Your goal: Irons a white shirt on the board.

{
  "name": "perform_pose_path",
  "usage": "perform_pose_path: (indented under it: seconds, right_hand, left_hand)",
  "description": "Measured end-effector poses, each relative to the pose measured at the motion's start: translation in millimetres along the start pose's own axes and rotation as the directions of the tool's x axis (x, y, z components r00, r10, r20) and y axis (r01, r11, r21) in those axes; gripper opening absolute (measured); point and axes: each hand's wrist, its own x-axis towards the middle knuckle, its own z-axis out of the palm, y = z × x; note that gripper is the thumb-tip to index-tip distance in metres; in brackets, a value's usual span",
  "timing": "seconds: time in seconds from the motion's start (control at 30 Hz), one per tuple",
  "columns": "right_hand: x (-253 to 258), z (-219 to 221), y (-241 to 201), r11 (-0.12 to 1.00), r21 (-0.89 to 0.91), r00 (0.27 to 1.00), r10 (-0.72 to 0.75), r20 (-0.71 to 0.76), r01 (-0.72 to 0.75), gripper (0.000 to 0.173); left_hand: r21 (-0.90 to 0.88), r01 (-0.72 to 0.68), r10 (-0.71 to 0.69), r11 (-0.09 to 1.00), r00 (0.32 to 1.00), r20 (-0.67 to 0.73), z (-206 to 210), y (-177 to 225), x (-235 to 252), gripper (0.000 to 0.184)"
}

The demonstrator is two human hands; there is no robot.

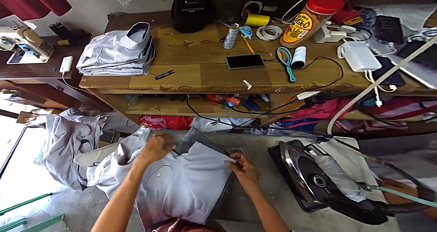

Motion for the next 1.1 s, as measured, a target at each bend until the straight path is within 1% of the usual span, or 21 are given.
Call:
perform_pose_path:
  seconds: [0.03, 0.07, 0.1, 0.13, 0.17, 0.2, 0.27, 0.37, 0.43, 0.47, 0.53, 0.6, 0.67, 0.7, 0.73, 0.8, 0.9, 0.97, 1.03, 1.1]
  right_hand:
    - [-1.1, -0.6, -1.6, 0.999, 0.026, 1.000, 0.019, 0.008, -0.020, 0.035]
    - [-2.4, -1.1, -3.0, 0.998, 0.053, 0.999, 0.043, 0.013, -0.044, 0.038]
    - [-3.4, -1.5, -3.3, 0.995, 0.077, 0.997, 0.070, 0.013, -0.070, 0.038]
    - [-3.6, -2.1, -2.1, 0.992, 0.089, 0.996, 0.086, 0.009, -0.087, 0.035]
    - [-3.5, -2.6, -0.1, 0.991, 0.095, 0.996, 0.092, 0.002, -0.091, 0.032]
    - [-3.5, -2.9, 2.3, 0.990, 0.098, 0.995, 0.097, -0.002, -0.097, 0.029]
    - [-3.1, -4.8, 3.4, 0.988, 0.102, 0.993, 0.116, -0.001, -0.115, 0.026]
    - [-4.8, -8.0, 2.6, 0.987, 0.103, 0.992, 0.127, 0.002, -0.126, 0.029]
    - [-6.6, -9.5, 2.1, 0.989, 0.086, 0.993, 0.116, 0.011, -0.116, 0.031]
    - [-7.6, -10.0, 1.7, 0.991, 0.077, 0.994, 0.109, 0.017, -0.110, 0.031]
    - [-9.0, -12.2, 1.7, 0.992, 0.089, 0.996, 0.082, 0.043, -0.085, 0.032]
    - [-11.8, -14.5, 2.6, 0.987, 0.153, 0.997, 0.033, 0.070, -0.043, 0.033]
    - [-16.0, -17.1, 1.6, 0.973, 0.229, 0.996, -0.016, 0.093, -0.006, 0.034]
    - [-18.8, -18.4, 2.5, 0.967, 0.255, 0.994, -0.049, 0.094, 0.023, 0.031]
    - [-20.8, -19.2, 4.5, 0.960, 0.276, 0.993, -0.081, 0.086, 0.054, 0.025]
    - [-22.3, -20.4, 9.1, 0.936, 0.332, 0.985, -0.152, 0.077, 0.118, 0.015]
    - [-21.9, -18.9, 14.8, 0.903, 0.389, 0.972, -0.225, 0.070, 0.181, 0.018]
    - [-20.6, -17.4, 17.4, 0.888, 0.409, 0.964, -0.257, 0.070, 0.207, 0.018]
    - [-19.9, -17.4, 19.2, 0.882, 0.424, 0.964, -0.257, 0.071, 0.204, 0.017]
    - [-19.4, -18.5, 20.6, 0.882, 0.434, 0.968, -0.238, 0.075, 0.183, 0.017]
  left_hand:
    - [-0.115, -0.009, 0.010, 0.993, 1.000, 0.009, 8.6, 10.6, 9.7, 0.045]
    - [-0.183, 0.009, 0.000, 0.983, 0.999, 0.049, 17.8, 22.5, 19.3, 0.049]
    - [-0.207, 0.028, -0.007, 0.978, 0.995, 0.103, 27.5, 33.3, 28.2, 0.052]
    - [-0.211, 0.028, 0.004, 0.977, 0.989, 0.148, 36.7, 42.3, 36.0, 0.051]
    - [-0.211, 0.010, 0.027, 0.977, 0.985, 0.173, 44.3, 49.0, 42.3, 0.045]
    - [-0.220, -0.008, 0.048, 0.976, 0.983, 0.175, 50.5, 53.3, 46.4, 0.038]
    - [-0.219, 0.010, 0.017, 0.976, 0.993, 0.119, 59.8, 55.5, 51.6, 0.031]
    - [-0.226, 0.075, -0.064, 0.971, 0.996, 0.054, 68.7, 52.3, 56.3, 0.032]
    - [-0.213, 0.078, -0.066, 0.974, 0.996, 0.061, 68.0, 54.1, 56.8, 0.032]
    - [-0.224, 0.059, -0.046, 0.973, 0.997, 0.062, 66.5, 54.8, 55.7, 0.031]
    - [-0.290, -0.027, 0.040, 0.957, 0.998, 0.039, 62.7, 55.0, 49.5, 0.027]
    - [-0.375, -0.139, 0.152, 0.917, 0.988, 0.005, 59.7, 54.2, 36.8, 0.023]
    - [-0.390, -0.224, 0.225, 0.893, 0.973, -0.044, 60.5, 56.4, 21.1, 0.021]
    - [-0.369, -0.261, 0.249, 0.892, 0.965, -0.080, 61.7, 59.6, 12.9, 0.020]
    - [-0.333, -0.307, 0.280, 0.892, 0.952, -0.127, 62.7, 63.0, 5.2, 0.019]
    - [-0.254, -0.430, 0.376, 0.866, 0.897, -0.233, 63.4, 71.3, -8.2, 0.021]
    - [-0.121, -0.583, 0.515, 0.803, 0.783, -0.349, 67.7, 81.5, -22.4, 0.025]
    - [-0.049, -0.643, 0.579, 0.764, 0.717, -0.388, 71.3, 81.9, -25.9, 0.023]
    - [-0.043, -0.666, 0.597, 0.745, 0.694, -0.403, 72.7, 81.2, -26.5, 0.021]
    - [-0.069, -0.656, 0.576, 0.752, 0.704, -0.416, 72.1, 79.7, -24.9, 0.020]
